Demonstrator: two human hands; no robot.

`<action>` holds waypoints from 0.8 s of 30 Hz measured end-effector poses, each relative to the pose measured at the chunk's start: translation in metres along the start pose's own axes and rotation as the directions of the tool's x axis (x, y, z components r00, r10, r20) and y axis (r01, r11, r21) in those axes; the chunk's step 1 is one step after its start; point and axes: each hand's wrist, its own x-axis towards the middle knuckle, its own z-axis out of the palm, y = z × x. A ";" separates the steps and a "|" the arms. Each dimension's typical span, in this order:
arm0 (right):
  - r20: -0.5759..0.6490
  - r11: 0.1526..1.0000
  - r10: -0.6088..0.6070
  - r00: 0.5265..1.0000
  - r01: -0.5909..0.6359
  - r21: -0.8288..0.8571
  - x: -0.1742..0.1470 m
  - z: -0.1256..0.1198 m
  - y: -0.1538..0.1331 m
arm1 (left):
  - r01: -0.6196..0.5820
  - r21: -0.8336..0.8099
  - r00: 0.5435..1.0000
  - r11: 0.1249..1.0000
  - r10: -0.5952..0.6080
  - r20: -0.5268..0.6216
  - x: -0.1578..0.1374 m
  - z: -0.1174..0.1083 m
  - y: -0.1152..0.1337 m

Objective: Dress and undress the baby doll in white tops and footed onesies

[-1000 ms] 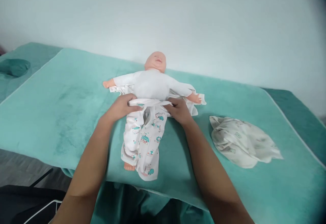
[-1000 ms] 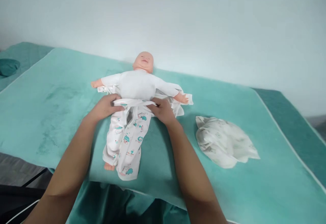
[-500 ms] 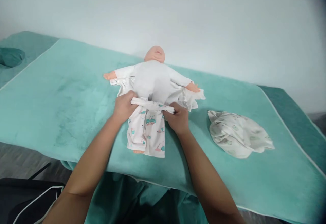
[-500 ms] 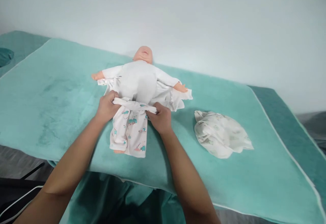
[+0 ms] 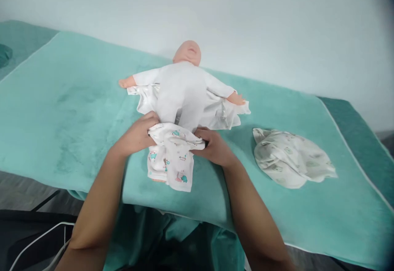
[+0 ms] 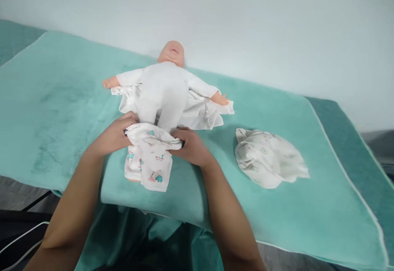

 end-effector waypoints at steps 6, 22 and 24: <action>-0.383 0.986 0.076 0.920 -0.013 0.165 -0.006 0.011 0.011 | 0.153 -0.049 0.937 0.987 -0.161 -0.311 -0.012 0.026 0.001; -0.246 0.971 0.209 0.946 -0.172 0.164 -0.051 0.030 -0.010 | 0.056 -0.198 0.963 0.979 -0.105 -0.247 -0.067 0.043 0.008; -0.280 0.954 0.261 0.924 -0.202 0.223 -0.059 0.032 -0.012 | 0.032 -0.272 0.961 0.962 -0.104 -0.255 -0.076 0.045 0.010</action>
